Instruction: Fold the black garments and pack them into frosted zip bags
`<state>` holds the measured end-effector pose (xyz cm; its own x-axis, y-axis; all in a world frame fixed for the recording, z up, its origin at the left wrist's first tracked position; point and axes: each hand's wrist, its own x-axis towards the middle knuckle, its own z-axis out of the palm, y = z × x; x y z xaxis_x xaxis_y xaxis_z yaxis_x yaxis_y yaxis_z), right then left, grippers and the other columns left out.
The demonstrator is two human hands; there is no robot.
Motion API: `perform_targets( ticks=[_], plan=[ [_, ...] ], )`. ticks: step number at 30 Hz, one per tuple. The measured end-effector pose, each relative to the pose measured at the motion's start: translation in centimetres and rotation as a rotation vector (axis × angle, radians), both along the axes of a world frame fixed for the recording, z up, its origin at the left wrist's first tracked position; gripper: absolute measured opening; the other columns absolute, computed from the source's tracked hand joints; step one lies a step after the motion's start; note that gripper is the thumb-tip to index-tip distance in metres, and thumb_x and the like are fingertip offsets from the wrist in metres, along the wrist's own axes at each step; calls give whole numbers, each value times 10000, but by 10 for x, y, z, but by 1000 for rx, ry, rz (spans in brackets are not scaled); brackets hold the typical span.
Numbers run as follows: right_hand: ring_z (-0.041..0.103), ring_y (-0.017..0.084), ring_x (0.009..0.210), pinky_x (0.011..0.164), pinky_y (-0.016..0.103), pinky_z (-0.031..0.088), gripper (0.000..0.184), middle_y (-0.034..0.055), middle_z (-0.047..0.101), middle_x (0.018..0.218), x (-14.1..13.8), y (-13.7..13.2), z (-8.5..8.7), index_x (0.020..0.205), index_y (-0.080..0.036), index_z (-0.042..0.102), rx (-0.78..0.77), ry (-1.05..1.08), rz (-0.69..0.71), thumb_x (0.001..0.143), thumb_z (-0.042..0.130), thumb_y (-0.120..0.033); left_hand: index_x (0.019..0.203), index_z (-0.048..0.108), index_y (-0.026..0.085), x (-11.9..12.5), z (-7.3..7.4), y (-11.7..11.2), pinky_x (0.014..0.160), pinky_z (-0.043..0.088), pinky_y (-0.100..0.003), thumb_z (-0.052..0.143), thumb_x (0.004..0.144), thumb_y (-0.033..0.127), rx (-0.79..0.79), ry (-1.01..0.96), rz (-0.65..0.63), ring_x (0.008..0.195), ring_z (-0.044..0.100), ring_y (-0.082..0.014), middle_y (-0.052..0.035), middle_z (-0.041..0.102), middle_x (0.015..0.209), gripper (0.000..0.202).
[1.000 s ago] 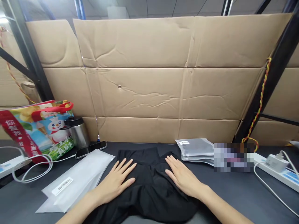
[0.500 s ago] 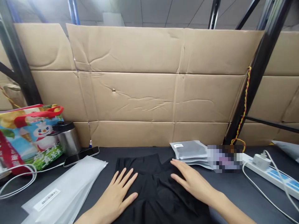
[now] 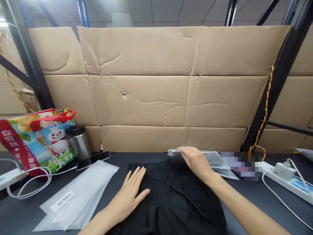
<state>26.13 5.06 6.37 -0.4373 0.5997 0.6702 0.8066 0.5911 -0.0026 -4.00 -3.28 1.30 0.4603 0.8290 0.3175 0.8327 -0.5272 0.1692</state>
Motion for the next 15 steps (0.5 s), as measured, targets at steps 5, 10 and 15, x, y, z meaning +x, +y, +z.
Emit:
perform_targets(
  ticks=[5,10,15],
  plan=[
    [635,193,925,868,341,473,261,64,700,993,-75,-27,0,1074,-191,614,120,36,304,944,394,-141,1363,345,250,3,27,12,1040,370,-388,458,946,289,204,-276,30,1252,455,-230,-58,485,1369,434],
    [641,190,874,831,340,494,179,47,699,926,-93,-46,-17,1061,-197,579,55,100,365,917,474,-177,957,580,236,0,30,9,742,500,-249,426,938,237,130,-397,8,838,649,-166,35,671,905,155],
    [637,147,864,957,338,436,125,20,684,917,-102,-53,-18,1016,-204,566,59,68,438,912,499,-188,938,592,229,5,24,6,721,493,-244,430,938,228,104,-402,-58,791,651,-163,13,675,869,162]
  ],
)
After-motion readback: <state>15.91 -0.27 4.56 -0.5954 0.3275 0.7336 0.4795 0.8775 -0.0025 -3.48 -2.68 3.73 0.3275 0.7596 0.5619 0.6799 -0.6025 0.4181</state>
